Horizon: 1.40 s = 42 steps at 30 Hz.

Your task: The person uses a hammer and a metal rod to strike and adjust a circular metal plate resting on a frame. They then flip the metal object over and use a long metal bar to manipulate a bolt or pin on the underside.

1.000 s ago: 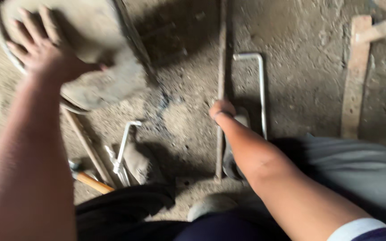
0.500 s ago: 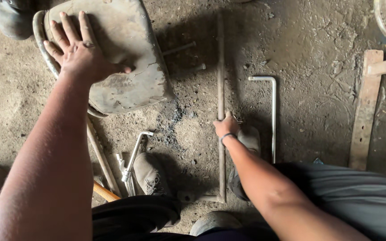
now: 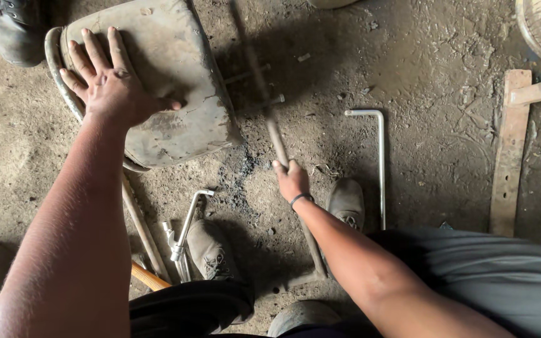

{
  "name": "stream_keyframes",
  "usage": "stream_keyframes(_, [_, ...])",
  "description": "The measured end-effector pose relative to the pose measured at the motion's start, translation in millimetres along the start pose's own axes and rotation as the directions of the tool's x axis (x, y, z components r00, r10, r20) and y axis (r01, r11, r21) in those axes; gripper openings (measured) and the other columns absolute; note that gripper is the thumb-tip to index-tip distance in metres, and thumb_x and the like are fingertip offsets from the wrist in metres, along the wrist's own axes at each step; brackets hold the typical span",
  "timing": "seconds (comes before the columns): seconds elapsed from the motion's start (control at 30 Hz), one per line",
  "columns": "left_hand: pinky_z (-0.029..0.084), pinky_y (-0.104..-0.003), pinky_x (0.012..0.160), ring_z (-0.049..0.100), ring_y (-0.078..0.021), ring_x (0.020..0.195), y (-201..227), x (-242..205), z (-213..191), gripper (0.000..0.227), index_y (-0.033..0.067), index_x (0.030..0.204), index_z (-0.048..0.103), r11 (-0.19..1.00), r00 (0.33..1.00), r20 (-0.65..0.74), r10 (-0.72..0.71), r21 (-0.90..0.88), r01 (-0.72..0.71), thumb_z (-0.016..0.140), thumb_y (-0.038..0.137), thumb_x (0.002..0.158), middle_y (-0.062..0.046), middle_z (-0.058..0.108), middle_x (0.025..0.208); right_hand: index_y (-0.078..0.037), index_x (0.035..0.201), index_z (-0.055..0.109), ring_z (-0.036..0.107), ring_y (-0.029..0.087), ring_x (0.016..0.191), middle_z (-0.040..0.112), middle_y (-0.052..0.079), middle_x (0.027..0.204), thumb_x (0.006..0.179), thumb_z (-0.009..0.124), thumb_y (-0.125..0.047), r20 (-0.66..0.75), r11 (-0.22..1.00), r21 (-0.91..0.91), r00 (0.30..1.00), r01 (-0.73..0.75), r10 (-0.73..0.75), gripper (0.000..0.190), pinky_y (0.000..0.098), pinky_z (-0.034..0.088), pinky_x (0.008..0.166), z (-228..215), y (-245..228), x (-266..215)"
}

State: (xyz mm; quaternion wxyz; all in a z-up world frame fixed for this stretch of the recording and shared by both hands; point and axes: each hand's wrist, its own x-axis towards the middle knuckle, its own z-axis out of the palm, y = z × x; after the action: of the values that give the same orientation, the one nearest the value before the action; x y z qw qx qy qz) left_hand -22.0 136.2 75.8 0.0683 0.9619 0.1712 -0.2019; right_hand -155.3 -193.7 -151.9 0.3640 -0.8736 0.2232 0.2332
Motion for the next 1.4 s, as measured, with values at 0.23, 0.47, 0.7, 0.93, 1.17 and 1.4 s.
stream_keyframes(0.23, [-0.006,-0.068,0.125,-0.018,-0.0449,0.157,-0.8,-9.4,9.2,0.162,0.0145,0.166,-0.014,1.0,0.999,-0.038,0.005,0.01,-0.004,0.081,0.081,0.052,-0.026,-0.018,0.17,-0.008,0.096,0.065,0.068,0.025,0.064,0.071,0.011,0.076,0.098,0.063,-0.055,0.04,0.987,-0.11,0.992,0.121,-0.117,0.047,0.0413,0.052,0.056,46.5,-3.8,30.6])
stream_keyframes(0.47, [-0.006,-0.067,0.125,-0.016,-0.0464,0.156,5.7,-38.8,18.7,0.16,0.0122,0.166,-0.012,1.0,0.996,-0.083,0.016,-0.011,-0.017,0.079,0.084,0.055,-0.027,-0.014,0.17,-0.008,0.11,0.063,0.07,0.024,0.064,0.073,0.01,0.084,0.096,0.061,-0.05,0.188,0.968,-0.232,0.981,0.098,-0.055,0.044,0.0415,0.057,0.056,62.8,0.3,33.9])
stream_keyframes(0.7, [-0.003,-0.067,0.124,-0.012,-0.0475,0.155,17.1,-82.7,31.7,0.154,0.0114,0.165,-0.009,1.0,0.993,-0.114,-0.017,0.017,0.019,0.076,0.085,0.059,-0.028,-0.011,0.169,0.005,0.132,0.05,0.071,0.033,0.094,0.07,0.022,0.111,0.087,0.073,-0.056,0.421,0.78,-0.528,0.901,0.336,-0.103,0.079,0.043,0.058,0.083,69.5,37.2,73.1])
stream_keyframes(0.93, [0.021,-0.072,0.12,0.029,-0.053,0.146,-46.8,-46.5,45.7,0.098,0.0064,0.154,0.027,0.991,0.964,-0.263,0.021,0.13,0.013,0.062,0.076,0.094,-0.03,0.032,0.155,0.003,0.127,0.058,0.074,0.027,0.091,0.074,0.018,0.107,0.078,0.077,-0.056,0.442,0.945,-0.287,0.897,0.158,-0.016,0.08,0.0376,0.061,0.079,50.1,20.8,65.4])
stream_keyframes(1.17, [0.052,-0.044,0.107,0.058,-0.0315,0.13,-130.9,28.5,66.4,0.085,-0.0028,0.151,0.029,0.093,0.974,-0.162,-0.159,-0.984,-0.149,0.08,0.038,0.096,-0.022,0.048,0.141,0.009,0.116,0.074,0.07,0.028,0.074,0.072,0.025,0.099,0.09,0.068,-0.066,0.463,0.998,0.052,0.884,0.046,-0.065,0.079,0.0398,0.053,0.069,30.2,-5.7,48.5])
stream_keyframes(1.4, [0.06,-0.037,0.098,0.069,-0.0254,0.115,-112.6,31.7,34.5,0.051,-0.0053,0.137,0.055,-0.32,0.965,0.094,-0.245,-0.947,0.011,0.058,0.035,0.106,-0.018,0.066,0.133,-0.014,0.104,0.061,0.066,0.019,0.083,0.066,0.004,0.088,0.106,0.053,-0.058,0.3,0.344,0.881,0.946,-0.324,0.122,0.045,0.0292,0.043,0.063,-11.7,-97.5,121.6])
